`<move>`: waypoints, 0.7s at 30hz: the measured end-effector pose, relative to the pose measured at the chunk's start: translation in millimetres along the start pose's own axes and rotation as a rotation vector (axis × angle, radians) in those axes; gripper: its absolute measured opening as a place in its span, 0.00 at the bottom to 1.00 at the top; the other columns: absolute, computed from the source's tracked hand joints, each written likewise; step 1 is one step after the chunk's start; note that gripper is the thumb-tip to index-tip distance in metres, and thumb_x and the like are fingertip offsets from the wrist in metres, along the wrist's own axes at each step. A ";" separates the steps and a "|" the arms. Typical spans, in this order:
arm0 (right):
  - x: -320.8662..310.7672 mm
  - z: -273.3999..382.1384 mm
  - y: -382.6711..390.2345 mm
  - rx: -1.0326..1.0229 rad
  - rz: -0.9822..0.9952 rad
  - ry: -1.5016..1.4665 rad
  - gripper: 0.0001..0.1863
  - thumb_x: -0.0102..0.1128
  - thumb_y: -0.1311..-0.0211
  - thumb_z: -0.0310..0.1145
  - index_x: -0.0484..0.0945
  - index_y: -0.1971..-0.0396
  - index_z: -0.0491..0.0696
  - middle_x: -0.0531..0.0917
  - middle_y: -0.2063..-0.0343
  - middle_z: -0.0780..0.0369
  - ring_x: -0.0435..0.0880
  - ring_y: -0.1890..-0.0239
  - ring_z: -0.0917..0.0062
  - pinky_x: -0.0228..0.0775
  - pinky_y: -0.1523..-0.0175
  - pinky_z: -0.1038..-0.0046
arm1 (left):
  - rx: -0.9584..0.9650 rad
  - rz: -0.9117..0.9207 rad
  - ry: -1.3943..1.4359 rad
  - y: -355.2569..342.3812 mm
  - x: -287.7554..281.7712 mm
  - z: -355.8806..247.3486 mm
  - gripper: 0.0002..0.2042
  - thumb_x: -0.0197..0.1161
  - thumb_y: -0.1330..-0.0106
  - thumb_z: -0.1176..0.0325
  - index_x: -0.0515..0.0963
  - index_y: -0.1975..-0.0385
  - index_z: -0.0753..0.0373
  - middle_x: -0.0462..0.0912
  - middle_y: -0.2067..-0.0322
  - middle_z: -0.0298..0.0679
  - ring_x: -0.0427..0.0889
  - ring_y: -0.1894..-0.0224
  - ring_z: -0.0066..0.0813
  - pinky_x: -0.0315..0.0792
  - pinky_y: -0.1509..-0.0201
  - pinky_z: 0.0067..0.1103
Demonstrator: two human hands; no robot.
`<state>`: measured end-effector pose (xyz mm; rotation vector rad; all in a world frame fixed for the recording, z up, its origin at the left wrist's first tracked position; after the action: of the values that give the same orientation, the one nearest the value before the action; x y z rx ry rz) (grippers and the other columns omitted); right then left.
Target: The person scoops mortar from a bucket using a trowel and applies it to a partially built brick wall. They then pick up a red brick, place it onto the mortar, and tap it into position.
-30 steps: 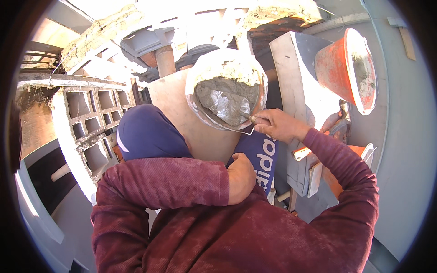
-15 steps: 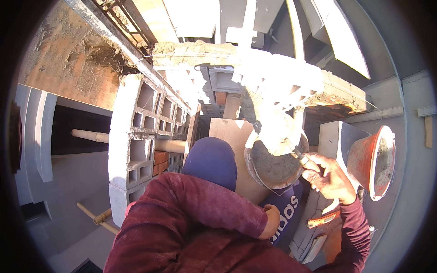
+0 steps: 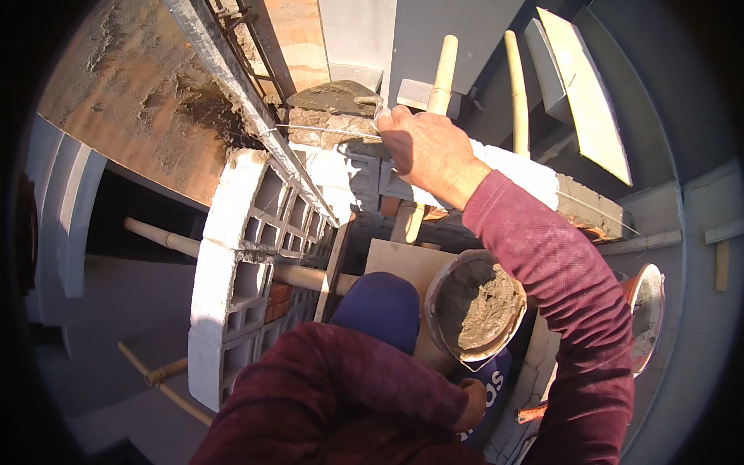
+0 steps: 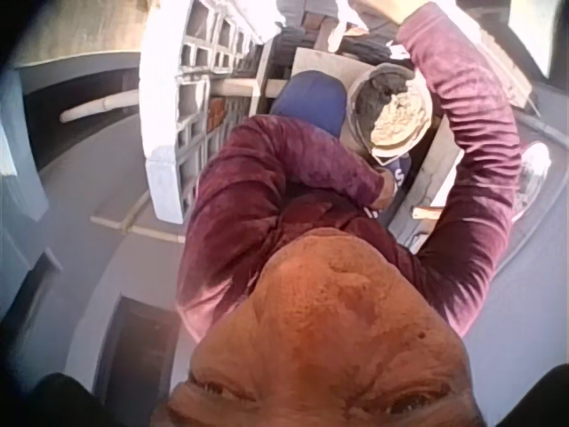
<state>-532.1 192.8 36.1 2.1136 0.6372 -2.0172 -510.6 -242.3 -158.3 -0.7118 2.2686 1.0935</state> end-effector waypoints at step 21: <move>-70.0 13.0 365.3 0.687 0.702 -0.542 0.09 0.58 0.37 0.35 0.77 0.69 0.44 0.80 0.77 0.50 0.80 0.72 0.52 0.68 0.65 0.55 | 0.058 0.190 -0.137 65.5 0.5 -35.2 0.26 0.74 0.53 0.49 0.84 0.50 0.46 0.86 0.55 0.33 0.83 0.54 0.35 0.73 0.54 0.42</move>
<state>-397.7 -154.3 38.1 1.5231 -0.8608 -2.3317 -561.4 -235.8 -104.3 -0.3923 2.2746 1.1205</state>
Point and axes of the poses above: each hand's wrist, its own y-axis away from the middle knuckle, its own x-axis out of the palm, z = x × y, the point moved 4 cm from there along -y, towards the middle knuckle
